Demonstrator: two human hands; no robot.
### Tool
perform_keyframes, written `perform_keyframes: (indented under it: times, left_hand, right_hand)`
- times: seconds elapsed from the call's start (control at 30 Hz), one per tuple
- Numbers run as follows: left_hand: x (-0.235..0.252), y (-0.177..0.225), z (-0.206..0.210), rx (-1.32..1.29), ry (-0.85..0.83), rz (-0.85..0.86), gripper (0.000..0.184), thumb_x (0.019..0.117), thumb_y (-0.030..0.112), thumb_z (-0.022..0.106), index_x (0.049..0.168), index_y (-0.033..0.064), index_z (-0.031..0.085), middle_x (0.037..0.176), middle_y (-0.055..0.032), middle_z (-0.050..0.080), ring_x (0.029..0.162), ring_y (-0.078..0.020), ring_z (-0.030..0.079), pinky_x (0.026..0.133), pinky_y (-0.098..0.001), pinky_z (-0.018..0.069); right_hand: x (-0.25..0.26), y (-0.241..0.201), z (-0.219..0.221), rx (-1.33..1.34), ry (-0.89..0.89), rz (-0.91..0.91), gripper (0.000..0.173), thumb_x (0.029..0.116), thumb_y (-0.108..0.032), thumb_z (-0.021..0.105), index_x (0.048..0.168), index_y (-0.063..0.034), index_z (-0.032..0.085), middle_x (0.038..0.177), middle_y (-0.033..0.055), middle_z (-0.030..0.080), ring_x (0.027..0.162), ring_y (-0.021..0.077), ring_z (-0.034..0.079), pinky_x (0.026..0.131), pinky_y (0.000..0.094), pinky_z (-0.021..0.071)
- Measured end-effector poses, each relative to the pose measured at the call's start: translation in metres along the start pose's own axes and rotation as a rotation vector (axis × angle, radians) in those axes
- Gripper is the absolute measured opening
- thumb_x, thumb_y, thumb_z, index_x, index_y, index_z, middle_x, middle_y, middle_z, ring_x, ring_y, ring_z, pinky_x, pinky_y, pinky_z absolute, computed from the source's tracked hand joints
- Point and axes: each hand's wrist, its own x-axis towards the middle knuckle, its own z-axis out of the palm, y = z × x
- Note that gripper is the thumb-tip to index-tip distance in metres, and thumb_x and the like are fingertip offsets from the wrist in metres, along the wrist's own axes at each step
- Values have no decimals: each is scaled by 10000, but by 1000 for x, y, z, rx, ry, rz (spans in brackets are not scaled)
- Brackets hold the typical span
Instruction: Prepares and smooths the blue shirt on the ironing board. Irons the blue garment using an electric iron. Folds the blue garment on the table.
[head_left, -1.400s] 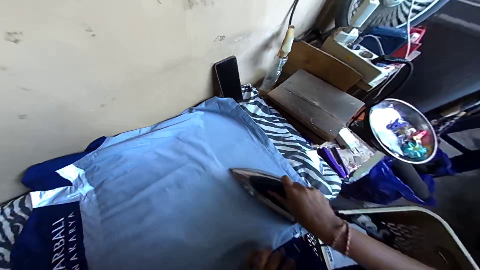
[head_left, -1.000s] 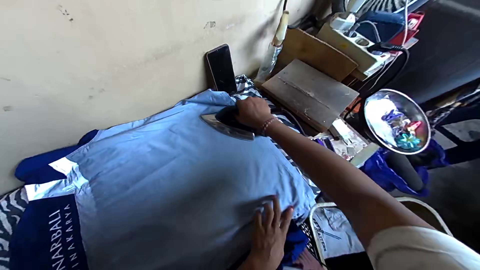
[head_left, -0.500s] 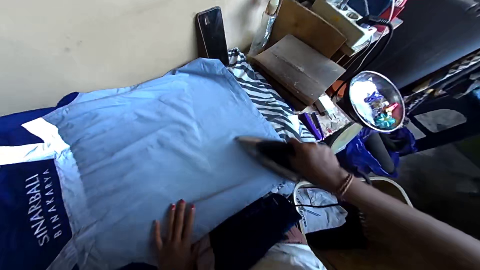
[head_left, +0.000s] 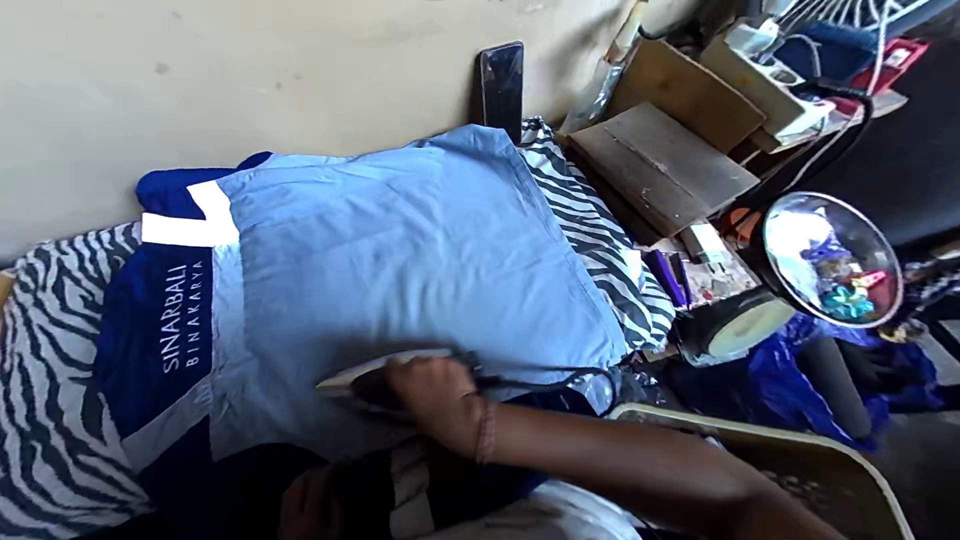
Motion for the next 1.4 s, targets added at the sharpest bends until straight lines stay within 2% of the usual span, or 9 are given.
perform_keyframes:
  times: [0.17, 0.27, 0.37, 0.47, 0.67, 0.87, 1.07, 1.17, 1.4]
  left_hand:
    - [3, -46, -33, -520, -45, -249, 389, 1079, 211, 415, 1310, -45, 595, 941, -76, 738, 730, -126, 723, 664, -319, 634]
    - [10, -76, -47, -476, 289, -607, 493, 1102, 298, 308, 1364, -48, 543, 1087, -162, 686, 828, -185, 701, 730, -363, 601]
    - [23, -103, -46, -219, 410, -745, 511, 1095, 270, 407, 1424, -114, 478, 1375, -359, 526, 1251, -474, 550, 1051, -579, 439]
    - [42, -102, -49, -419, 349, -930, 613, 1099, 364, 422, 1512, -86, 367, 1481, -330, 466, 1393, -429, 459, 1155, -549, 353]
    - [40, -131, -50, -394, 389, -988, 376, 1087, 230, 484, 1077, -107, 650, 904, -208, 634, 834, -259, 589, 809, -467, 472]
    - [42, -131, -70, -400, 238, -1012, 448, 1113, 294, 411, 1086, -93, 636, 839, -178, 589, 763, -248, 545, 745, -444, 455]
    - [33, -120, -70, -377, 52, -1071, 372, 1091, 233, 484, 1126, -94, 659, 1004, -276, 666, 938, -384, 644, 881, -555, 481]
    - [28, -120, -70, -318, 106, -1035, 344, 1086, 182, 486, 1091, -107, 673, 998, -283, 676, 967, -405, 652, 900, -573, 473]
    - [16, -132, -62, -487, 206, -996, 318, 1080, 226, 503, 968, -29, 658, 755, -62, 547, 677, -123, 493, 662, -328, 421]
  right_hand:
    - [-23, 168, -33, -160, 323, 412, 365, 974, -263, 634, 1209, 15, 666, 1043, 344, 690, 1001, 574, 662, 789, 747, 495]
    - [-31, 212, -57, -173, 366, 417, 331, 961, -231, 695, 1143, 46, 683, 1022, 395, 670, 1006, 634, 630, 798, 801, 443]
    - [-6, 163, -56, -238, 279, 245, 303, 932, -197, 718, 1136, 26, 696, 958, 373, 684, 948, 616, 654, 764, 778, 467]
    - [36, 60, -36, -367, 136, -22, 318, 913, -220, 734, 1163, -24, 706, 953, 311, 711, 942, 547, 686, 772, 704, 509]
    - [74, -47, 2, -552, -62, -412, 321, 927, -236, 730, 1190, -58, 681, 952, 254, 726, 911, 499, 707, 722, 659, 530]
    - [100, -12, -47, -429, 181, -55, 386, 990, -354, 688, 1120, 9, 670, 905, 310, 696, 912, 557, 683, 738, 707, 506]
    - [102, -177, -3, -508, -164, -303, 419, 1045, -175, 556, 1433, -19, 526, 1170, 290, 681, 1105, 491, 661, 884, 634, 518]
    - [135, -219, 35, -493, -77, -532, 291, 1057, -133, 518, 1313, -20, 599, 1092, 261, 701, 1035, 460, 692, 797, 598, 546]
    - [201, -112, -60, -437, 168, -116, 308, 984, -221, 687, 1164, 27, 660, 1064, 339, 675, 1034, 563, 647, 820, 745, 475]
